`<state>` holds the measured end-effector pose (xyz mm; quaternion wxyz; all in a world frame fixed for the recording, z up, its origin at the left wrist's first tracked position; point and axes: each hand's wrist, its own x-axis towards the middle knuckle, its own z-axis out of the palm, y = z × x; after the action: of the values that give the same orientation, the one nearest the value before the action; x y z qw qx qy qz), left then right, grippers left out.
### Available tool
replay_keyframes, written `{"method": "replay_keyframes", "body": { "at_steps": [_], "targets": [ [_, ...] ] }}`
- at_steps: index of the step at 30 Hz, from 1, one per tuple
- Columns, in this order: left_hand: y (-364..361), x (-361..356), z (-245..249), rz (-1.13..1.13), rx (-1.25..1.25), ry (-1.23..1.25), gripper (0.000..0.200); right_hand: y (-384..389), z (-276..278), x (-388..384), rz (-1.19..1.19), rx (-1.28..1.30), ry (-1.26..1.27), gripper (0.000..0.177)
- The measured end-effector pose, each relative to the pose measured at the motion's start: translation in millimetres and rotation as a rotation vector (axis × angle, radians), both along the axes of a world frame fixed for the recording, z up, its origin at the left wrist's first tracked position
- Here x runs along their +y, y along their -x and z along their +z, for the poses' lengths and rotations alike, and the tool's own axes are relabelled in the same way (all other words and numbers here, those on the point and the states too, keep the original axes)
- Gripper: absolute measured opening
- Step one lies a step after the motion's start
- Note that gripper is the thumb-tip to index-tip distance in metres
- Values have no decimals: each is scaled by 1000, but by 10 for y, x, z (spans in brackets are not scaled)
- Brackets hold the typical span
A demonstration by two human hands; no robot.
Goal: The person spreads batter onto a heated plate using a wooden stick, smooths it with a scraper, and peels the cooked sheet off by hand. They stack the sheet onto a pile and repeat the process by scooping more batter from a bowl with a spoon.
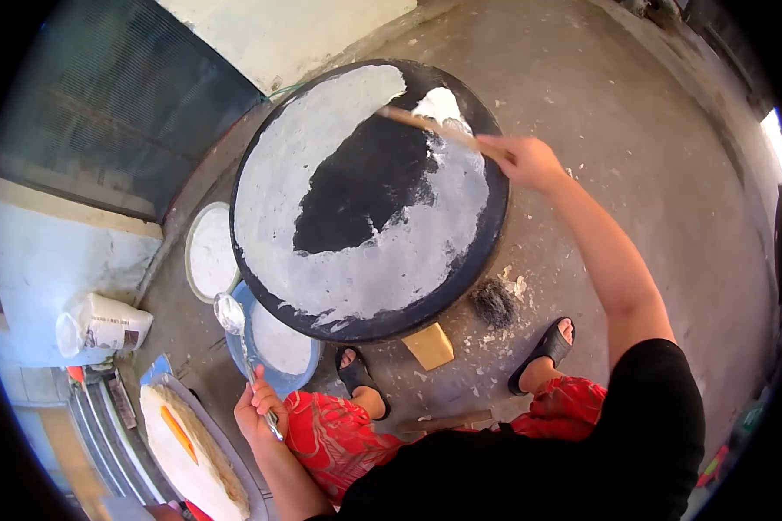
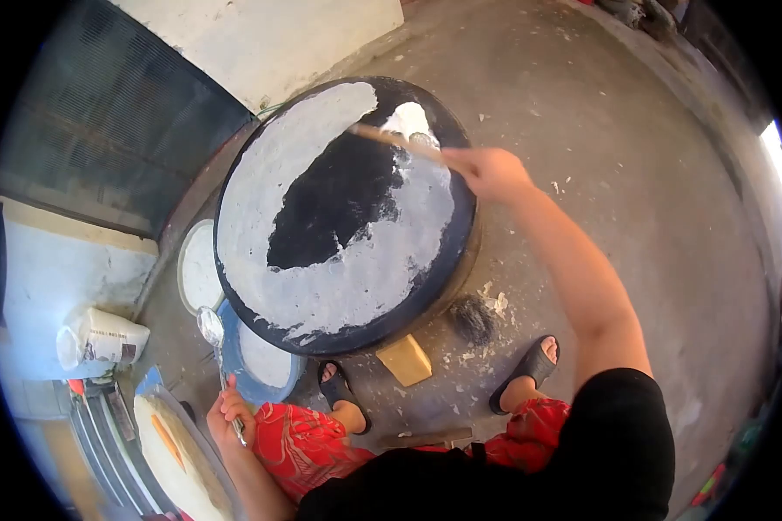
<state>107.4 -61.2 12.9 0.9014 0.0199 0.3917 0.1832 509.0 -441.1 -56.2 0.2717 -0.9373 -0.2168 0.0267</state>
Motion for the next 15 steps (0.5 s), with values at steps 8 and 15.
{"method": "replay_keyframes", "body": {
  "at_steps": [8, 15],
  "targets": [
    [-89, -37, 71, -7, -22, -17, 37, -683, -261, -541, -24, -349, 341, 58],
    [-56, -40, 50, 6, -35, 4, 37, -700, 161, 869, -2, -137, 304, 49]
  ]
}}
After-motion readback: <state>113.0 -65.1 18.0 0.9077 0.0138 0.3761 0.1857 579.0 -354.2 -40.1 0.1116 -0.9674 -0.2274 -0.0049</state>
